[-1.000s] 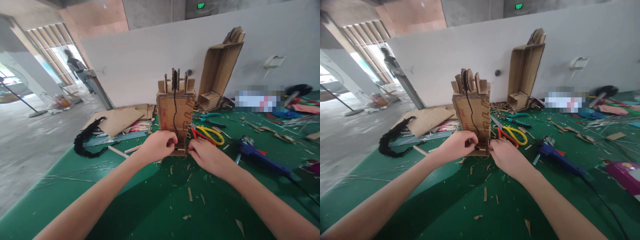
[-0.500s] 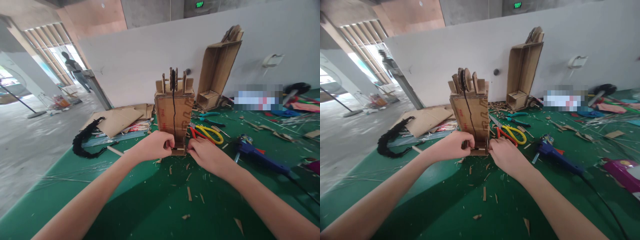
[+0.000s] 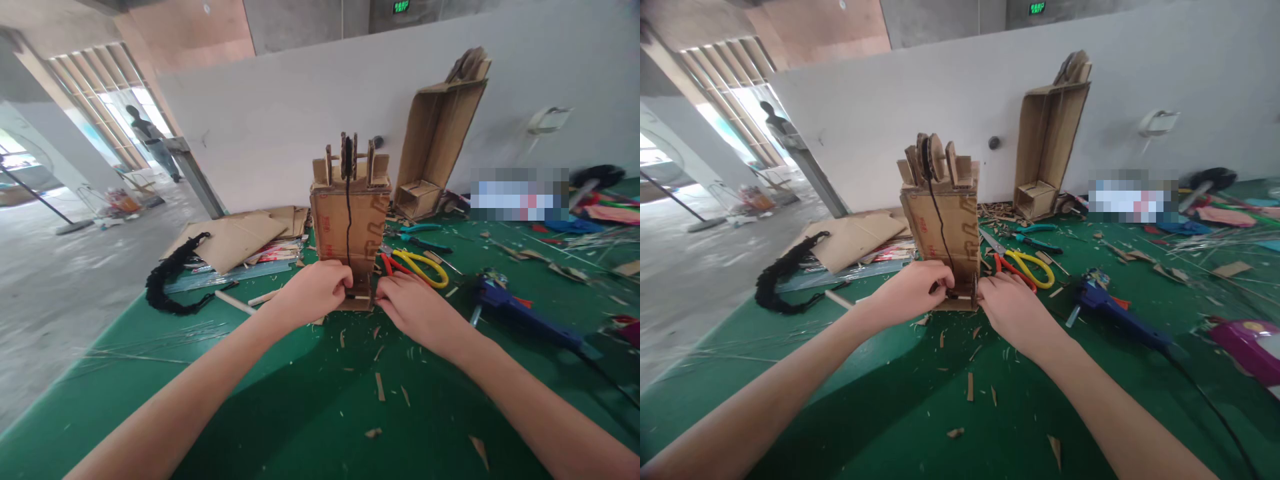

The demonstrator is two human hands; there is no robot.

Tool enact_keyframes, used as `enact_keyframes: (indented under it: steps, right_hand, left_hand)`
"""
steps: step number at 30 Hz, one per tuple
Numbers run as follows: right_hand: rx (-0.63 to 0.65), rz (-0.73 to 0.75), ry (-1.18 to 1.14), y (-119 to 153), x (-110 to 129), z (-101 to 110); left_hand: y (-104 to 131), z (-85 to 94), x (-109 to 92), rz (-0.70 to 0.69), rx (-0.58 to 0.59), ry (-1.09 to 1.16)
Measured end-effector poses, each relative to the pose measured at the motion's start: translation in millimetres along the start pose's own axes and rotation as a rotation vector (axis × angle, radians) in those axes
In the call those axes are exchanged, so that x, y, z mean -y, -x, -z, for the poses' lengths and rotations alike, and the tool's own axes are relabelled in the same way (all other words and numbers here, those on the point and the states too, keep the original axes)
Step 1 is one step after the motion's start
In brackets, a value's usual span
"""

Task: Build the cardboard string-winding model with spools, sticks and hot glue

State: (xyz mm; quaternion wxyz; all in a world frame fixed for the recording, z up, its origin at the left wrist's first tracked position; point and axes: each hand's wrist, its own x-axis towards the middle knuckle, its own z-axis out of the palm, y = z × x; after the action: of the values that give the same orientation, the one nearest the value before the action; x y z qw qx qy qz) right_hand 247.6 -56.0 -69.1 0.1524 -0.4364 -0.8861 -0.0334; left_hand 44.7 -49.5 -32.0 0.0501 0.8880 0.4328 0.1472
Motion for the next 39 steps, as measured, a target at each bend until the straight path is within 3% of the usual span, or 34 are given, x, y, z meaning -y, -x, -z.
enact_keyframes:
  steps: [10,17,25,31,39]
  right_hand:
    - [-0.001,-0.028,-0.046,2.6,1.0,3.2]
    - [0.086,-0.021,0.043,1.7,0.0,2.4]
    - [0.07,-0.016,-0.058,0.9,1.0,0.0]
    - [0.107,-0.03,-0.232,0.7,0.9,2.4]
    - [0.136,-0.09,-0.291,0.2,4.5,7.1]
  left_hand:
    - [0.2,-3.7,1.3,-0.011,-0.009,-0.023]
    - [0.1,-2.2,-0.1,-0.008,-0.006,-0.029]
    - [-0.1,-5.7,1.5,-0.002,-0.019,-0.038]
    - [-0.7,-3.6,0.3,0.001,-0.009,0.045]
    - [-1.1,-0.8,-1.6,0.039,-0.011,0.144]
